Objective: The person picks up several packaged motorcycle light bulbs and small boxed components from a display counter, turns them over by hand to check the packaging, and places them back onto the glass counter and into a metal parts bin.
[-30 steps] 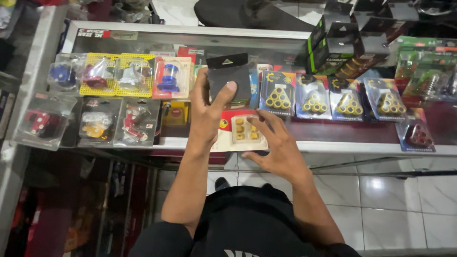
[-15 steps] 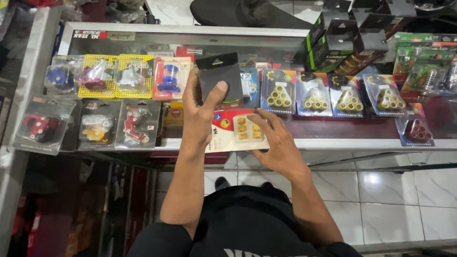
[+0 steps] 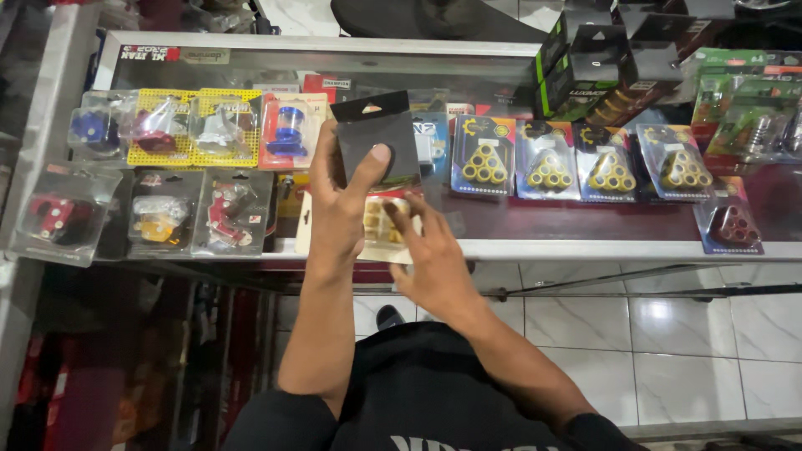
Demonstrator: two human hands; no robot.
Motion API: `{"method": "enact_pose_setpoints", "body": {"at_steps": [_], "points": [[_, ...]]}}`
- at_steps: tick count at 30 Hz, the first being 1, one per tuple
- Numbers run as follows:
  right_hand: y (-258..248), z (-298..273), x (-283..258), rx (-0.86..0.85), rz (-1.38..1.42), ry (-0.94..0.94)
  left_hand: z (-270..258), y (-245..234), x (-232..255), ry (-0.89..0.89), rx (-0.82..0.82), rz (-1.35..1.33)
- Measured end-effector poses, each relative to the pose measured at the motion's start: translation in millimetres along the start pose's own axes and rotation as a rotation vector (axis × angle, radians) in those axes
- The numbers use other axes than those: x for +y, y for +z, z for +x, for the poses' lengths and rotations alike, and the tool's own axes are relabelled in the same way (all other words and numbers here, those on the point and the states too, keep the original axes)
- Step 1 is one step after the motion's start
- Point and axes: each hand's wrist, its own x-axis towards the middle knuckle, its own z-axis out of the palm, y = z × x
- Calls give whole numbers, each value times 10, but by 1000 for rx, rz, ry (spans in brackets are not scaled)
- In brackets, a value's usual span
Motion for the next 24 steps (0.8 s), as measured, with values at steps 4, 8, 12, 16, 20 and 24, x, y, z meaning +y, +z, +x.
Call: {"method": "enact_pose_setpoints", "body": {"at_steps": [4, 8, 12, 16, 20, 24], "points": [[119, 40, -40, 11, -48, -33, -3, 116, -2, -6, 33, 26], [2, 26, 28, -33, 84, -67, -39, 255, -5, -20, 22, 71], [-322, -14, 269, -101, 192, -63, 31, 395, -65, 0, 26, 201], [-423, -24, 519, -102, 56, -149, 37, 580, -198, -27, 23, 130], [-226, -63, 529, -83, 72, -229, -19, 678, -231, 16, 4, 179], [-62, -116, 517, 13, 84, -312, -60, 706, -224, 34, 12, 207]]}}
